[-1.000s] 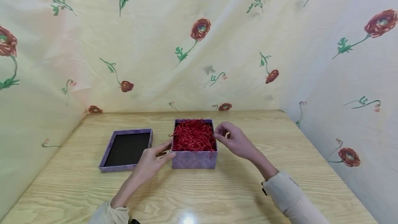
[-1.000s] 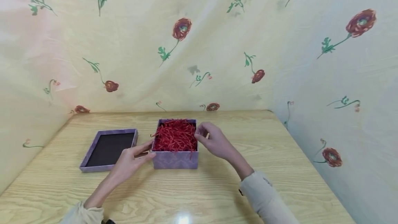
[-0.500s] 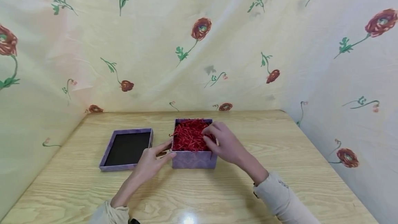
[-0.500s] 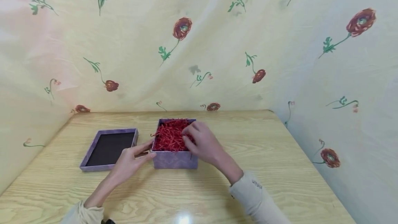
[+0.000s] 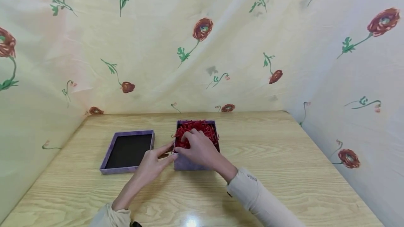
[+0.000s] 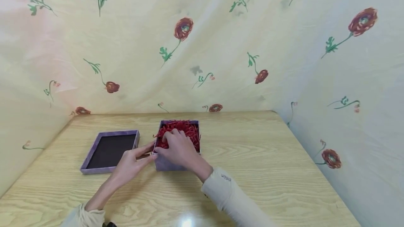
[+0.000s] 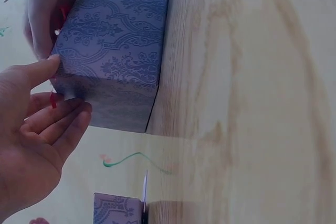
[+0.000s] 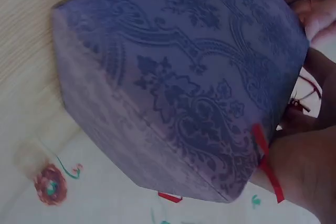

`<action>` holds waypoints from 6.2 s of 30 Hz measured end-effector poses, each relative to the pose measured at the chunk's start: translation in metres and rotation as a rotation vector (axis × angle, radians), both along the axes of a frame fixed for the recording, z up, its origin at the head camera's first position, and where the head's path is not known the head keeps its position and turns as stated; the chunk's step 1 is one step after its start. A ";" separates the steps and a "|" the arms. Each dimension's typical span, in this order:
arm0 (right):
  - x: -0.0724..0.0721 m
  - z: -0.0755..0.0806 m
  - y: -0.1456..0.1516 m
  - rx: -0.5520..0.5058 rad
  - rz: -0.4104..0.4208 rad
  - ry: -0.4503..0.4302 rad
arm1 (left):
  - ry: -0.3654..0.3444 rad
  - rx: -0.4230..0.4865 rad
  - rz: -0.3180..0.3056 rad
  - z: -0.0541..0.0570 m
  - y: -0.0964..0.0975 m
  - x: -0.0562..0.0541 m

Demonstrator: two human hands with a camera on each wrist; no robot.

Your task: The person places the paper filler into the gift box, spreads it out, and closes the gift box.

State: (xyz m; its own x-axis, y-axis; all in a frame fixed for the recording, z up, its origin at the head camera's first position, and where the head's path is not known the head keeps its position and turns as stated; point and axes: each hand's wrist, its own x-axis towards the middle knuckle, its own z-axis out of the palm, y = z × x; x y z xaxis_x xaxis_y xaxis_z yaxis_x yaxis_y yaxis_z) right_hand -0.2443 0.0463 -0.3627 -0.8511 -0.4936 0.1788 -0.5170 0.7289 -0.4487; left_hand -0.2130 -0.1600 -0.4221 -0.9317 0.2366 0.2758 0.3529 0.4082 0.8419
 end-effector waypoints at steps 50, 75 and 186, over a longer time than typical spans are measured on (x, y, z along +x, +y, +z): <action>-0.008 0.022 0.078 0.001 0.192 -0.137 | 0.017 -0.013 0.014 0.004 0.000 -0.002; -0.027 0.033 0.026 0.316 0.086 -0.347 | 0.026 -0.020 0.016 0.002 -0.001 -0.002; -0.025 0.010 0.041 0.088 0.102 -0.010 | 0.005 -0.027 0.008 0.005 -0.001 0.004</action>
State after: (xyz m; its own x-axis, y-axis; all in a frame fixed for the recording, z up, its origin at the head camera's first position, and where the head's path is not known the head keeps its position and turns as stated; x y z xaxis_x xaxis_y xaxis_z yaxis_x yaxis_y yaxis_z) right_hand -0.2689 0.0869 -0.3526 -0.7975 -0.5908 0.1225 -0.5859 0.7098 -0.3910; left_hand -0.2085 -0.1609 -0.4173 -0.9324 0.2361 0.2738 0.3532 0.4335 0.8291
